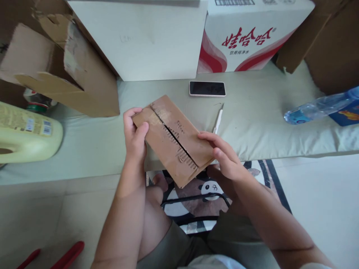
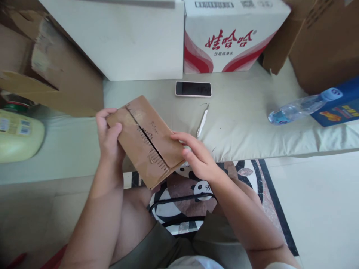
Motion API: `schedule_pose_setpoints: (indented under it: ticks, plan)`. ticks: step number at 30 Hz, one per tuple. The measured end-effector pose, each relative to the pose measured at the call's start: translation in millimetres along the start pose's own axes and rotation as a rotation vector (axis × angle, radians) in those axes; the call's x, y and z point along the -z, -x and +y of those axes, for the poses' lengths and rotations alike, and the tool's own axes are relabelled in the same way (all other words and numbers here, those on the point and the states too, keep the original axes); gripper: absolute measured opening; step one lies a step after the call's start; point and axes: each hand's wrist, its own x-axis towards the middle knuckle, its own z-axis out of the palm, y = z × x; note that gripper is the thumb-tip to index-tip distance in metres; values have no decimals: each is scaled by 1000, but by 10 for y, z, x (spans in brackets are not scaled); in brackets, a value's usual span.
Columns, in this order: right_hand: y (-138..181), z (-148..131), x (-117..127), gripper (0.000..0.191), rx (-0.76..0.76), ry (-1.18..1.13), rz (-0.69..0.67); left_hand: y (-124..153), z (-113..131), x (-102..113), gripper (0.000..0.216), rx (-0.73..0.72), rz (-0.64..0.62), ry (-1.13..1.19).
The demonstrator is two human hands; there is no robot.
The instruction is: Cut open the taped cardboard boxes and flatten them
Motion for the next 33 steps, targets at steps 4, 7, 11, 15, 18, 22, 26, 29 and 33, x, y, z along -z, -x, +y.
schedule_pose_setpoints:
  ticks: [4, 7, 11, 15, 18, 22, 26, 29, 33]
  plan:
    - [-37, 12, 120, 23, -112, 196, 238, -8, -15, -4, 49, -17, -3, -27]
    - [-56, 85, 205, 14, -150, 378, 398, -11, -27, -4, 46, -34, -19, -41]
    - [-40, 262, 251, 31, -153, 627, 388, -23, -26, -21, 48, -28, 1, -48]
    - [-33, 466, 237, 37, -244, 808, 216, -28, -8, -48, 45, -21, 31, -68]
    - [-68, 526, 251, 32, -272, 857, 196, -16, 3, -54, 44, -5, 28, -56]
    - [-131, 531, 275, 39, -330, 881, 192, 4, 17, -54, 48, -11, 23, -39]
    - [-185, 583, 268, 52, -389, 877, 209, 4, 3, -43, 46, -3, 14, -46]
    - [-230, 588, 267, 55, -426, 907, 235, -19, -64, -13, 52, -31, 9, -21]
    - [-273, 501, 276, 58, -512, 949, 153, -55, -179, 40, 60, -84, 1, -31]
